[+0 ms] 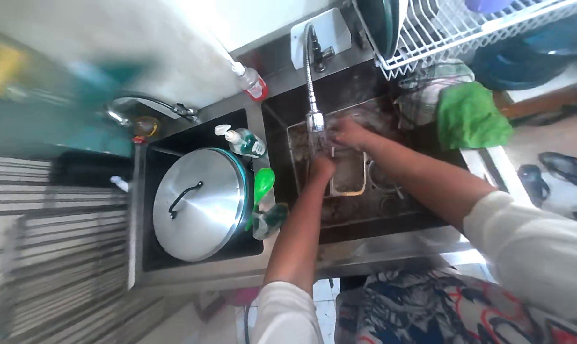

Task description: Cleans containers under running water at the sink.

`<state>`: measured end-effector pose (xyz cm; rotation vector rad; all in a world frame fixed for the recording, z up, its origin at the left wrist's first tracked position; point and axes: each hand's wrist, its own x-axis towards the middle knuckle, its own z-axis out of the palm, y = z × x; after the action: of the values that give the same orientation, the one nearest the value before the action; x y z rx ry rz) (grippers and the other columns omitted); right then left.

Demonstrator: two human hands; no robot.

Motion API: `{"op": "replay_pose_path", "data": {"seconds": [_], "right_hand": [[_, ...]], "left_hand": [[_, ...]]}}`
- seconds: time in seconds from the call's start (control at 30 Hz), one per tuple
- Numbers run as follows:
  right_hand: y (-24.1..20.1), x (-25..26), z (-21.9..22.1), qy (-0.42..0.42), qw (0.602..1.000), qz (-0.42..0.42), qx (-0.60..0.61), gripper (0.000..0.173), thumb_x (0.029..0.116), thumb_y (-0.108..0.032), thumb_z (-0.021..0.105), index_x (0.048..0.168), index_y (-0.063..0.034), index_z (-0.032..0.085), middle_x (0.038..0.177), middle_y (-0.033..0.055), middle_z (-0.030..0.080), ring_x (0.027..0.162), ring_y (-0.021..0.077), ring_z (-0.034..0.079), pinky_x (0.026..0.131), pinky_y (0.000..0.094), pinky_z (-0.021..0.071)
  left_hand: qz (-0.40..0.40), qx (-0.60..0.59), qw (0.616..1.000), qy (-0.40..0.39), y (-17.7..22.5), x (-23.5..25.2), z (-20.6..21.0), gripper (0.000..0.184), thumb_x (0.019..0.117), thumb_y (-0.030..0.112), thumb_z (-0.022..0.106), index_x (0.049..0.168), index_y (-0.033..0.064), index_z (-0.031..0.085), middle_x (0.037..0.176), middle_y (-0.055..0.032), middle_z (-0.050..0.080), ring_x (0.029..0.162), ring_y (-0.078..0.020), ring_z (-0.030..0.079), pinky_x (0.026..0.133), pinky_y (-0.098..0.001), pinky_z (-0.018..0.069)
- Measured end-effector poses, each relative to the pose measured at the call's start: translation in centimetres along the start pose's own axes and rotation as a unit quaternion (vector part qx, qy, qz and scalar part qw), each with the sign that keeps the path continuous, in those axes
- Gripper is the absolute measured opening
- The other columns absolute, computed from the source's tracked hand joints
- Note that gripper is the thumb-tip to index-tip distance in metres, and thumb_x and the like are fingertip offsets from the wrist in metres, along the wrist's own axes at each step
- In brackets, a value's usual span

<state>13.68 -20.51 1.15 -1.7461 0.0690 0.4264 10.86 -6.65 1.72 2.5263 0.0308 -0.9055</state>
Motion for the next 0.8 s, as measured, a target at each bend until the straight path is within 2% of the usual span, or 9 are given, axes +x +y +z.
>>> {"op": "replay_pose_path", "data": {"seconds": [0.1,0.2,0.27,0.3,0.4,0.47,0.57,0.7,0.8], "right_hand": [[-0.1,-0.1,3.1,0.006,0.998,0.042,0.048,0.021,0.0984,-0.005,0.066,0.117,0.0067,0.065,0.095,0.0177,0.069,0.076,0.0214,0.068,0.075,0.0399,0.0605],[-0.4,1.2,5.0,0.040,0.991,0.123,0.037,0.032,0.0996,-0.005,0.063,0.129,0.0060,0.058,0.107,0.0210,0.066,0.086,0.0250,0.067,0.079,0.0417,0.0574],[1.4,3.5,6.3,0.055,0.995,0.087,-0.008,0.043,0.1052,-0.013,0.058,0.141,0.0094,0.052,0.136,0.0289,0.060,0.123,0.0361,0.061,0.108,0.0480,0.0479],[2.3,4.4,6.8,0.055,0.996,0.061,-0.035,0.045,0.1074,-0.016,0.055,0.143,0.0112,0.050,0.143,0.0310,0.055,0.135,0.0400,0.054,0.116,0.0492,0.0412],[1.5,4.6,7.0,0.000,0.981,0.030,-0.190,0.045,0.1092,-0.015,0.049,0.146,0.0111,0.046,0.150,0.0301,0.050,0.144,0.0399,0.045,0.121,0.0462,0.0334],[-1.0,3.3,6.1,-0.054,0.958,0.060,-0.274,0.045,0.1084,-0.012,0.049,0.145,0.0137,0.046,0.150,0.0334,0.047,0.144,0.0456,0.043,0.121,0.0535,0.0322],[-0.7,3.1,5.4,-0.003,0.969,0.090,-0.229,0.042,0.1008,-0.018,0.064,0.133,0.0097,0.059,0.134,0.0299,0.061,0.128,0.0440,0.059,0.107,0.0592,0.0472],[-1.6,1.2,4.0,0.005,0.963,0.066,-0.263,0.035,0.0963,-0.015,0.071,0.122,0.0081,0.065,0.125,0.0295,0.065,0.120,0.0451,0.063,0.101,0.0628,0.0503],[-2.7,0.0,0.2,0.040,0.937,0.125,-0.325,0.029,0.0977,-0.022,0.067,0.115,0.0012,0.070,0.118,0.0266,0.069,0.112,0.0459,0.067,0.090,0.0684,0.0523]], "left_hand": [[0.016,-0.021,0.999,0.017,-2.1,0.5,0.8,0.039,0.0967,0.032,0.069,0.118,-0.0011,0.066,0.111,-0.0236,0.069,0.105,-0.0382,0.068,0.094,-0.0597,0.0521],[0.014,0.004,1.000,0.015,-3.5,0.7,0.8,0.042,0.0997,0.039,0.064,0.118,0.0015,0.068,0.110,-0.0228,0.070,0.106,-0.0388,0.067,0.094,-0.0615,0.0511],[0.014,-0.005,1.000,0.004,-4.0,0.5,0.7,0.040,0.1013,0.036,0.062,0.118,0.0003,0.068,0.111,-0.0230,0.070,0.108,-0.0383,0.067,0.096,-0.0608,0.0507],[0.015,-0.018,1.000,0.006,-4.2,0.4,0.7,0.039,0.1008,0.035,0.064,0.118,-0.0001,0.068,0.110,-0.0229,0.070,0.107,-0.0374,0.067,0.096,-0.0596,0.0510],[0.011,-0.045,0.999,0.008,-4.1,-0.6,0.5,0.037,0.1007,0.030,0.066,0.117,-0.0026,0.067,0.109,-0.0232,0.069,0.105,-0.0358,0.067,0.096,-0.0566,0.0512],[0.005,-0.040,0.999,0.008,-3.8,-0.9,0.2,0.036,0.1006,0.030,0.066,0.116,-0.0032,0.067,0.108,-0.0232,0.069,0.103,-0.0356,0.067,0.095,-0.0559,0.0515],[-0.027,-0.012,1.000,0.002,-3.4,-1.1,-0.2,0.041,0.0999,0.037,0.065,0.115,-0.0012,0.068,0.110,-0.0224,0.070,0.105,-0.0358,0.068,0.094,-0.0572,0.0524],[-0.003,0.022,1.000,0.001,-3.0,-0.8,-0.2,0.045,0.0987,0.038,0.067,0.121,-0.0009,0.066,0.115,-0.0234,0.069,0.110,-0.0372,0.067,0.097,-0.0581,0.0524],[0.019,0.082,0.996,-0.007,-1.8,-1.1,-0.8,0.043,0.0993,0.033,0.065,0.124,-0.0023,0.065,0.117,-0.0253,0.068,0.111,-0.0391,0.067,0.095,-0.0592,0.0531]]}}
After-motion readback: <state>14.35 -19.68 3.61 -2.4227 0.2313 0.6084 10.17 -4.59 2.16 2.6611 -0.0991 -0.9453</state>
